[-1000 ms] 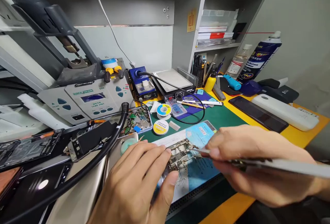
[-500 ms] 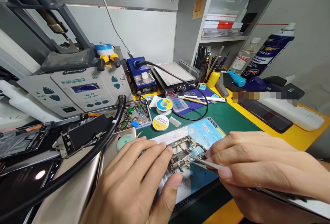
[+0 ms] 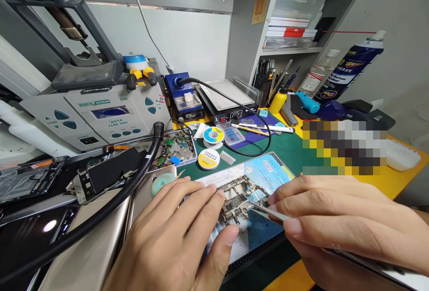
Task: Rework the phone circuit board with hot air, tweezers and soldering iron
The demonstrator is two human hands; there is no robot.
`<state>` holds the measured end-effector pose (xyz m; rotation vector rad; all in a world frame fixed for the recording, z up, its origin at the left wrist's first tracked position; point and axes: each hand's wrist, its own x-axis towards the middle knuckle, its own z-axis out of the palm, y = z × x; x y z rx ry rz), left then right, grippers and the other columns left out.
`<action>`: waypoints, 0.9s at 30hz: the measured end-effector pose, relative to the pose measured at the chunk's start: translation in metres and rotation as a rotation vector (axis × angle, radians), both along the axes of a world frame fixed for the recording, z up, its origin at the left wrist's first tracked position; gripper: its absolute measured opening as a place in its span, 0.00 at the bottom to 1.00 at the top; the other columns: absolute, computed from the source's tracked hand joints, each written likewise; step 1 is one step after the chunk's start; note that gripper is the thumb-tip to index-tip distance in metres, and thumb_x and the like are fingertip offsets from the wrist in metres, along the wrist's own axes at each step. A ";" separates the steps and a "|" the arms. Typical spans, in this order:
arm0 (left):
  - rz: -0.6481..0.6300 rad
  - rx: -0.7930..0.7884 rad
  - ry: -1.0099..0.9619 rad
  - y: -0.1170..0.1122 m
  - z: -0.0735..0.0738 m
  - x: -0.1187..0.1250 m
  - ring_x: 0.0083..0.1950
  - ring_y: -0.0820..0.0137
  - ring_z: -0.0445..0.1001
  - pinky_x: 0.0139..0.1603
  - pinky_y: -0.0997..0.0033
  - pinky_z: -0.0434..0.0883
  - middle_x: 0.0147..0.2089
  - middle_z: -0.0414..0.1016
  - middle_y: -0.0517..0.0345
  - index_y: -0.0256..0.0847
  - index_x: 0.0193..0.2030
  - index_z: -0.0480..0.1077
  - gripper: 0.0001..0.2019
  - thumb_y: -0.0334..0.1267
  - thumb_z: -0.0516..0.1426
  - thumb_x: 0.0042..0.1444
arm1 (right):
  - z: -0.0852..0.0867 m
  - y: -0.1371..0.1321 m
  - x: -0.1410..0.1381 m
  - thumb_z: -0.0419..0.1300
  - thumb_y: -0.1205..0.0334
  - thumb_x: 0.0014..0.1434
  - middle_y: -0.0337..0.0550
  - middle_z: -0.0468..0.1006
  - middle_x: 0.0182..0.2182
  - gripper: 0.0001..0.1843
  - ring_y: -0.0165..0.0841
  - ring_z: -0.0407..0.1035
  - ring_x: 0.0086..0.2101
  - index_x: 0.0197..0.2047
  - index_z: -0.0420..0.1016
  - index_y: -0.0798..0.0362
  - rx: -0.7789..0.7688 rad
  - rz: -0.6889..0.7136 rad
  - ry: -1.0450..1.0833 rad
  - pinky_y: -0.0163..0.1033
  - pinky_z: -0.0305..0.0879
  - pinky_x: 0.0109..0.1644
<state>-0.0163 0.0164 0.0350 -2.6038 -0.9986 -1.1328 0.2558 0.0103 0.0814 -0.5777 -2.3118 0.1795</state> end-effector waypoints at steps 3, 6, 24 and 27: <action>0.001 -0.024 0.040 -0.004 -0.004 -0.005 0.59 0.60 0.82 0.66 0.56 0.78 0.55 0.87 0.53 0.39 0.58 0.79 0.12 0.36 0.61 0.71 | -0.005 -0.004 -0.008 0.73 0.67 0.65 0.47 0.90 0.36 0.09 0.38 0.88 0.36 0.48 0.86 0.50 0.041 -0.131 0.028 0.38 0.88 0.43; -0.016 -0.038 0.062 -0.005 -0.004 -0.007 0.62 0.61 0.79 0.70 0.57 0.74 0.58 0.86 0.54 0.37 0.60 0.78 0.13 0.35 0.61 0.71 | -0.015 -0.009 -0.013 0.73 0.49 0.66 0.50 0.89 0.38 0.14 0.42 0.88 0.38 0.50 0.87 0.47 0.108 -0.250 0.036 0.42 0.88 0.42; 0.005 -0.036 -0.004 -0.002 -0.005 0.001 0.56 0.61 0.81 0.66 0.57 0.75 0.54 0.87 0.55 0.38 0.57 0.78 0.11 0.32 0.63 0.69 | -0.038 -0.031 -0.013 0.55 0.58 0.82 0.40 0.91 0.42 0.14 0.34 0.85 0.53 0.48 0.82 0.45 0.111 -0.382 0.042 0.41 0.79 0.61; 0.003 -0.007 -0.051 -0.001 -0.003 0.002 0.53 0.62 0.82 0.62 0.59 0.76 0.51 0.88 0.56 0.38 0.54 0.79 0.09 0.33 0.61 0.70 | -0.041 -0.031 -0.015 0.58 0.59 0.80 0.41 0.92 0.42 0.11 0.36 0.86 0.51 0.46 0.83 0.45 0.116 -0.376 0.050 0.40 0.81 0.57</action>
